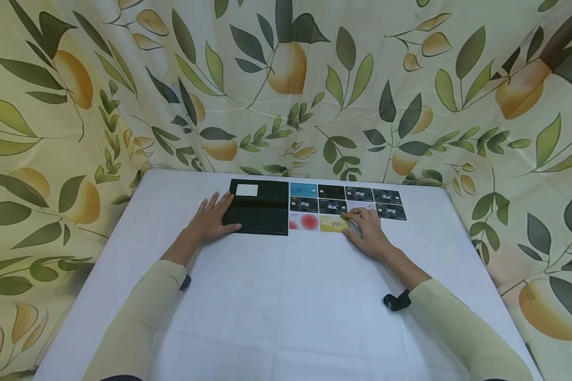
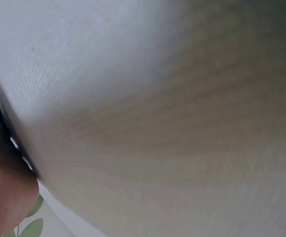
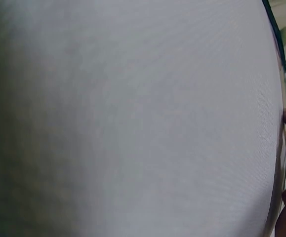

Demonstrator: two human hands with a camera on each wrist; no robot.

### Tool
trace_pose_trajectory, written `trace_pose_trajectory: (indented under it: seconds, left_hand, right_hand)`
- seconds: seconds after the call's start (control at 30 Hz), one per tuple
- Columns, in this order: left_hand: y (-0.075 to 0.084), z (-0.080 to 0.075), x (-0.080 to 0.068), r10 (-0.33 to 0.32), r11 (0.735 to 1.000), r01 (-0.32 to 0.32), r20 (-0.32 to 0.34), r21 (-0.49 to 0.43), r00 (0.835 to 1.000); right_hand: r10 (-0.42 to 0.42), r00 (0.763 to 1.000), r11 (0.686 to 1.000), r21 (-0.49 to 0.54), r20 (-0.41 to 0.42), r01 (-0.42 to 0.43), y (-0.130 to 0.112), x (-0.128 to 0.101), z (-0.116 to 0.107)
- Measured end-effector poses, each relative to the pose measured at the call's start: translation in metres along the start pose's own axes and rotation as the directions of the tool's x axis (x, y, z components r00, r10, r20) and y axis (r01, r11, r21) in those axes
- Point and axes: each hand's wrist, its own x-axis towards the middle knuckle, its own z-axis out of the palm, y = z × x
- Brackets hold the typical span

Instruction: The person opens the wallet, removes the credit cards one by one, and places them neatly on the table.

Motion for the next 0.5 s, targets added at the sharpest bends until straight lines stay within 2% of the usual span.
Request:
trace_pose_trajectory:
  seconds: [0.3, 0.5]
  left_hand:
    - [0.005, -0.0059, -0.0044, -0.015, 0.999, 0.015, 0.004, 0.03, 1.0]
    - [0.0026, -0.0057, -0.0059, -0.013, 1.0, 0.013, 0.001, 0.017, 1.0]
  right_hand:
    - [0.002, 1.0, 1.0, -0.002, 0.0, -0.002, 0.0017, 0.0023, 0.0013]
    - [-0.033, 0.999, 0.999, 0.017, -0.025, 0.034, 0.0031, 0.0032, 0.0036]
